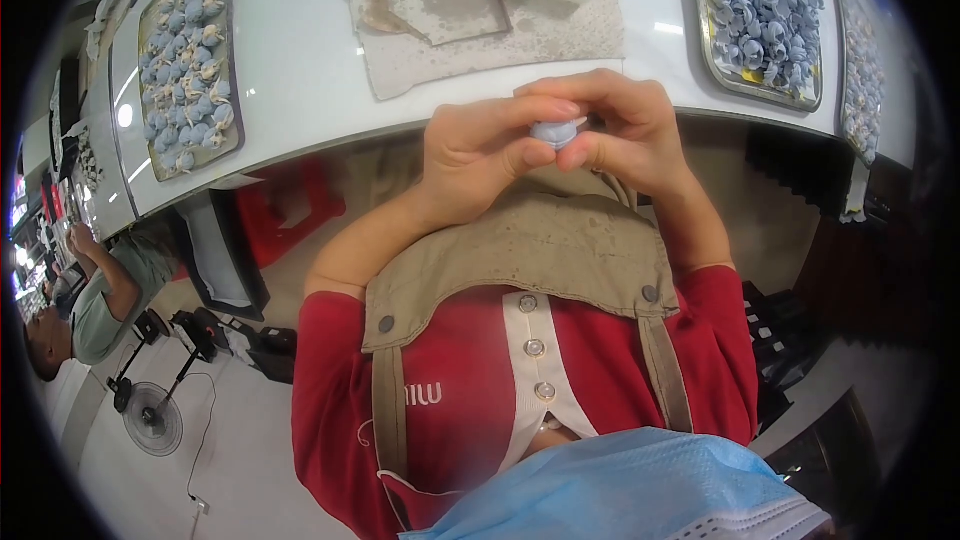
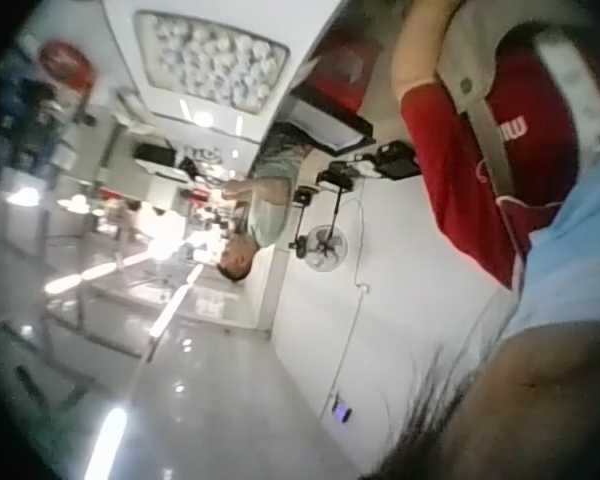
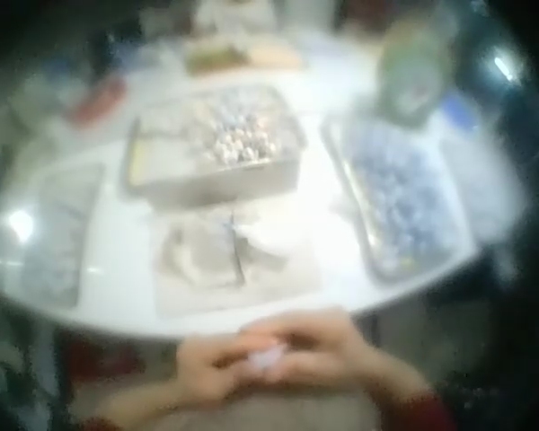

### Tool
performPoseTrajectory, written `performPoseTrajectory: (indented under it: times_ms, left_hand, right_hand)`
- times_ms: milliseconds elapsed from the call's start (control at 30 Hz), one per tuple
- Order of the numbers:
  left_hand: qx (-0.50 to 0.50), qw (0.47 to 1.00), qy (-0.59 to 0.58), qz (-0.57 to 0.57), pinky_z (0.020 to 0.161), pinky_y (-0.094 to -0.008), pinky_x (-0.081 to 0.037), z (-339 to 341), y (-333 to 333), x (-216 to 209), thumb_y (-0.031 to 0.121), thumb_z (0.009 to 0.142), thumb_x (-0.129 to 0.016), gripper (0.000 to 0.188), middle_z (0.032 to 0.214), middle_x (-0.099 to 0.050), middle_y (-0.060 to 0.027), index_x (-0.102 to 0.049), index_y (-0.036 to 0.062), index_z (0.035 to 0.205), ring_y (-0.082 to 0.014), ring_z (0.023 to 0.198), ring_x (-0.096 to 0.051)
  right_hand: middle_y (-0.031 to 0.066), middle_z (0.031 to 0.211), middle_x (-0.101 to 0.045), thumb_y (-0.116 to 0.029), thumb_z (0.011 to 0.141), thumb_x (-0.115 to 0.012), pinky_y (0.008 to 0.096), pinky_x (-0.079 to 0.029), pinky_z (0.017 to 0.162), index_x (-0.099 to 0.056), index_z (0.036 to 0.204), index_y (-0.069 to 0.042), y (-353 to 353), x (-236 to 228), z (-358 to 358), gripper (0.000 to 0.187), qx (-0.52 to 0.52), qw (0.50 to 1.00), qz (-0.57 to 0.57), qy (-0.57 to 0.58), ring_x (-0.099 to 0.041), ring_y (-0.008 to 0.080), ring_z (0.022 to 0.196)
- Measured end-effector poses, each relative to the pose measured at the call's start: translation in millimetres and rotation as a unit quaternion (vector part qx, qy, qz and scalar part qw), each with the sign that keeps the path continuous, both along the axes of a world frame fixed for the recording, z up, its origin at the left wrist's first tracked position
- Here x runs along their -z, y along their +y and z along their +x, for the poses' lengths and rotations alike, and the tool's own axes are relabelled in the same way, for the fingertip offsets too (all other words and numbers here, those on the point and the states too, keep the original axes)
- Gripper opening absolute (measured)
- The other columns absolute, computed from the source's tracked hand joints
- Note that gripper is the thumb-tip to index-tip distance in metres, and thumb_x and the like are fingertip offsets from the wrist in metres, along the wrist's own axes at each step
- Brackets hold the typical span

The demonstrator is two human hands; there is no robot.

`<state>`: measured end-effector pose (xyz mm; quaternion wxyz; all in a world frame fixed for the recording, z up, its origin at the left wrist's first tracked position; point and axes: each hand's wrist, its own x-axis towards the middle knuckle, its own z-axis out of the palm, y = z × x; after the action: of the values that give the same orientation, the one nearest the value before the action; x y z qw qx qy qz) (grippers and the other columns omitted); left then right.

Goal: The person assembles figurine heads by dispensing glue from a bottle onto each head, attaching hair pieces by hand, and placing the completed figurines onto a tray.

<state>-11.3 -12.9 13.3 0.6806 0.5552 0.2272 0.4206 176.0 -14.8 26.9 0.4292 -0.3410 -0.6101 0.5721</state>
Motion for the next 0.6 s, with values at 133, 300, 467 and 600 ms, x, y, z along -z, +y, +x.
performPoseTrajectory:
  times_ms: [133,300,467,600]
  left_hand:
    - [-0.041,0.991,-0.095,-0.079,0.088,-0.0284,-0.045,6.3,-7.1,4.9,0.013,0.086,-0.059,0.034,0.112,-0.058,-0.0134,-0.053,-0.0021,0.116,-0.0181,0.102,-0.055]
    - [-0.036,0.990,-0.102,-0.090,0.090,-0.0300,-0.044,6.3,-8.0,1.9,0.009,0.084,-0.061,0.036,0.113,-0.056,-0.0142,-0.051,-0.0026,0.117,-0.0195,0.105,-0.054]
    - [-0.042,0.993,-0.064,-0.086,0.090,-0.0303,-0.045,8.3,-4.6,1.8,0.005,0.082,-0.063,0.032,0.110,-0.058,-0.0138,-0.054,-0.0030,0.112,-0.0196,0.103,-0.055]
    - [-0.073,0.995,-0.040,-0.055,0.086,-0.0284,-0.047,4.2,-1.2,0.6,0.004,0.081,-0.063,0.027,0.107,-0.060,-0.0126,-0.057,-0.0021,0.107,-0.0180,0.098,-0.057]
  right_hand:
    - [0.0056,0.105,-0.059,-0.003,0.078,-0.064,0.0238,-0.048,0.079,-0.056,0.115,-0.002,-7.1,-1.3,-5.8,0.038,-0.002,0.979,-0.167,0.119,-0.057,0.0104,0.090]
    - [0.0055,0.112,-0.055,-0.003,0.082,-0.059,0.0236,-0.045,0.082,-0.051,0.121,-0.002,-11.1,-1.7,-8.0,0.040,0.004,0.966,-0.215,0.141,-0.053,0.0098,0.097]
    - [0.0075,0.113,-0.055,-0.001,0.082,-0.055,0.0254,-0.045,0.083,-0.051,0.118,-0.002,-8.3,-0.1,-9.8,0.036,0.011,0.964,-0.205,0.170,-0.053,0.0112,0.097]
    - [0.0087,0.116,-0.055,-0.001,0.082,-0.055,0.0269,-0.045,0.084,-0.051,0.116,0.000,-4.6,-1.3,-18.6,0.035,0.004,0.961,-0.204,0.189,-0.053,0.0122,0.097]
